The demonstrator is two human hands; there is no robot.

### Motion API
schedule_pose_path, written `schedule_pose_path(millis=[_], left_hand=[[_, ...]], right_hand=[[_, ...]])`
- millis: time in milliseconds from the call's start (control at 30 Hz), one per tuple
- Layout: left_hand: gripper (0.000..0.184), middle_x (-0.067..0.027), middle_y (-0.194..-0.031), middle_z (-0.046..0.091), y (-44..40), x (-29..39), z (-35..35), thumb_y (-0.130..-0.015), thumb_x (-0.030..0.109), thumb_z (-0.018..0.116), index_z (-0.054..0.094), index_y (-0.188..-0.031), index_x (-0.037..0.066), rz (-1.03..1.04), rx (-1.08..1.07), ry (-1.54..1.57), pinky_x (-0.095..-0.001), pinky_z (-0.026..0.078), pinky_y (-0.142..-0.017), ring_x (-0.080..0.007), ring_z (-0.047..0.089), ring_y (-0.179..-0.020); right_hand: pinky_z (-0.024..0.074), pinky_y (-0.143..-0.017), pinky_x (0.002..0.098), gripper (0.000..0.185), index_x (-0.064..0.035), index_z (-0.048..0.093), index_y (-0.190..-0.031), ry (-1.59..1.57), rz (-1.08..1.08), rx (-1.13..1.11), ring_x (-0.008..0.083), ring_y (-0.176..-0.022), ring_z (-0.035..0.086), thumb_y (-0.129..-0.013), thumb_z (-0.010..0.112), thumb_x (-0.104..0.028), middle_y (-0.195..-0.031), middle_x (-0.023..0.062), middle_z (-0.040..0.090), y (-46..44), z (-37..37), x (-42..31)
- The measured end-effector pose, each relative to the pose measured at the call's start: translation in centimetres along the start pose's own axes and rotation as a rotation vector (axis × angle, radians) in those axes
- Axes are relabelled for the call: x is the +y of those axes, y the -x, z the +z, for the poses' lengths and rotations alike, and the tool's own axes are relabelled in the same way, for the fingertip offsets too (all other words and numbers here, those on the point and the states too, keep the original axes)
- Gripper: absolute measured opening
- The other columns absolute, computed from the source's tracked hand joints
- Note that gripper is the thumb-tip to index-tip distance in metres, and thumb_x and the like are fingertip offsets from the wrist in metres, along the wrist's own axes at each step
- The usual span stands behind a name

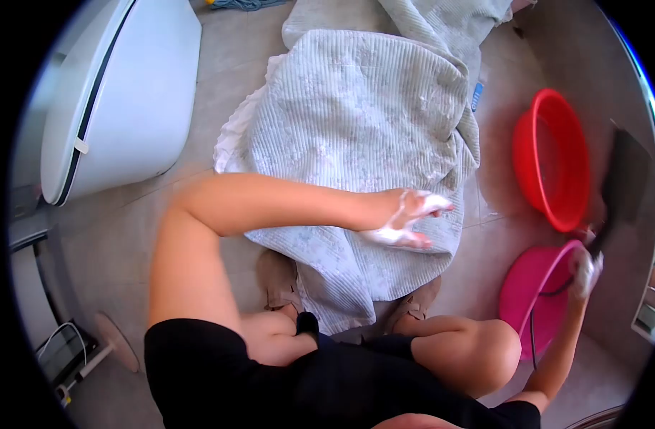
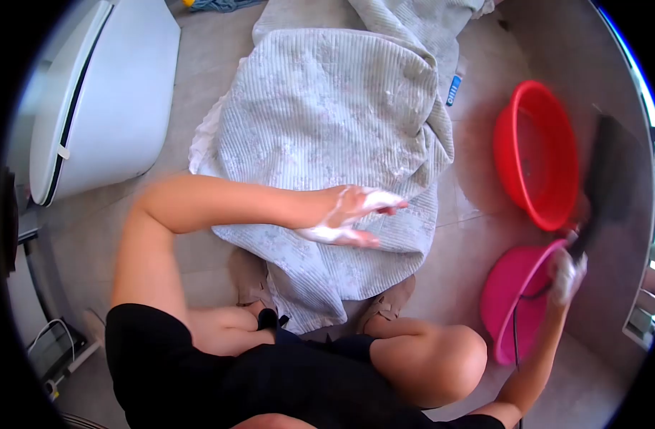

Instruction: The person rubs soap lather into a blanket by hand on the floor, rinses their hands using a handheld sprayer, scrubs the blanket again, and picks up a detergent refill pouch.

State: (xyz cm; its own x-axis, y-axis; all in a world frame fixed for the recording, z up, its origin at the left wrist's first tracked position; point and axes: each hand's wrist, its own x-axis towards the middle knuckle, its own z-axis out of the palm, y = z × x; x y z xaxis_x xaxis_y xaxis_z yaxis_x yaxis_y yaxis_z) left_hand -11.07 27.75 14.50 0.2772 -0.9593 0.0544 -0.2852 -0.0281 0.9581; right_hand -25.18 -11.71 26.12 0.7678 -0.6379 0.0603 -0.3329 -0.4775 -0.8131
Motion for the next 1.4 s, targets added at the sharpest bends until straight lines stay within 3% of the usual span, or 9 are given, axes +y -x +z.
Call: schedule_pose_path(millis=[100,333,400,500,700,1000,1167,1200,1400], left_hand=[[0.077,-0.0197,-0.122,0.046,-1.7,0.6,0.0,-0.075,0.031,0.069,0.027,-0.133,0.002,0.01,0.22,0.3,-0.0366,0.039,-0.093,-0.0287,0.048,-0.11],[0.037,-0.005,-0.095,0.056,-3.3,-0.2,-1.6,-0.077,0.012,0.064,0.052,-0.111,0.003,0.197,0.651,1.449,-0.0271,0.046,-0.08,-0.0135,0.054,-0.09],[0.03,-0.0047,-0.098,0.057,-0.9,-4.3,-2.3,-0.083,0.02,0.056,0.054,-0.11,0.005,0.027,0.533,1.394,-0.0288,0.048,-0.075,-0.012,0.054,-0.089],[0.029,-0.0084,-0.113,0.054,0.9,-5.6,-2.9,-0.086,0.017,0.053,0.053,-0.112,0.002,0.076,0.67,1.306,-0.0374,0.036,-0.096,-0.0199,0.05,-0.108],[0.021,-0.0029,-0.094,0.059,1.7,-11.6,-2.3,-0.081,0.012,0.061,0.052,-0.1,0.013,-0.301,0.818,1.289,-0.0313,0.044,-0.076,-0.0108,0.055,-0.091],[0.037,-0.0006,-0.061,0.048,0.7,-12.9,-2.5,-0.081,0.05,0.056,0.055,-0.077,0.013,-0.824,0.55,0.938,-0.0234,0.037,-0.05,-0.0121,0.043,-0.055],[0.045,-0.0036,-0.075,0.058,2.9,-15.6,-1.0,-0.077,0.06,0.053,0.061,-0.092,0.018,-0.709,0.569,0.785,-0.0273,0.04,-0.045,-0.0158,0.05,-0.058],[0.027,-0.0019,-0.102,0.056,3.2,-21.1,-1.0,-0.082,0.022,0.059,0.053,-0.106,0.011,-0.538,0.591,1.152,-0.0302,0.044,-0.079,-0.0144,0.053,-0.094],[0.049,-0.0032,-0.123,0.05,5.0,-14.9,2.3,-0.086,0.031,0.056,0.045,-0.125,0.005,-0.511,0.577,1.056,-0.0313,0.034,-0.095,-0.0149,0.045,-0.113]], right_hand=[[0.0348,-0.042,0.0225,0.022,-0.005,0.053,-0.094,-0.192,0.287,-0.475,0.0093,-0.05,0.045,-0.077,0.057,-0.018,-0.064,-0.001,0.047,-1.2,7.4,-1.8],[0.0433,-0.085,0.0325,0.043,-0.005,0.054,-0.106,-0.006,-0.614,-1.085,0.0173,-0.096,0.055,-0.069,0.069,-0.021,-0.1,0.0089,0.058,1.0,27.5,-4.5],[0.0438,-0.085,0.0338,0.049,-0.005,0.052,-0.112,-0.083,-0.179,-1.362,0.0226,-0.097,0.056,-0.07,0.069,-0.025,-0.103,0.011,0.059,3.0,28.9,-9.8],[0.0423,-0.084,0.0424,0.075,-0.0024,0.043,-0.121,0.345,-0.763,-1.099,0.0361,-0.098,0.054,-0.068,0.067,-0.049,-0.106,0.0184,0.057,2.5,25.1,-10.7],[0.051,-0.063,0.0346,0.017,-0.0193,0.059,-0.094,1.439,-0.775,0.107,0.0209,-0.085,0.061,-0.078,0.054,-0.019,-0.09,0.0016,0.061,-0.3,-4.4,-16.9],[0.0403,-0.086,0.0448,0.024,-0.0124,0.057,-0.106,2.512,0.387,1.235,0.0246,-0.107,0.05,-0.085,0.046,-0.013,-0.111,0.0084,0.055,20.0,-45.9,-27.1],[0.0287,-0.096,0.0501,0.036,-0.0146,0.048,-0.122,2.485,1.096,1.184,0.0237,-0.125,0.034,-0.091,0.034,-0.024,-0.134,0.006,0.041,27.2,-49.2,-31.4],[0.0313,-0.097,0.0474,0.034,-0.0127,0.052,-0.118,2.255,1.324,1.056,0.0248,-0.123,0.038,-0.09,0.037,-0.024,-0.133,0.0072,0.041,26.1,-44.9,-33.4],[0.0345,-0.093,0.0465,0.031,-0.0088,0.053,-0.115,2.196,0.741,0.779,0.0264,-0.115,0.042,-0.088,0.041,-0.019,-0.124,0.0099,0.045,26.4,-47.2,-23.9]])
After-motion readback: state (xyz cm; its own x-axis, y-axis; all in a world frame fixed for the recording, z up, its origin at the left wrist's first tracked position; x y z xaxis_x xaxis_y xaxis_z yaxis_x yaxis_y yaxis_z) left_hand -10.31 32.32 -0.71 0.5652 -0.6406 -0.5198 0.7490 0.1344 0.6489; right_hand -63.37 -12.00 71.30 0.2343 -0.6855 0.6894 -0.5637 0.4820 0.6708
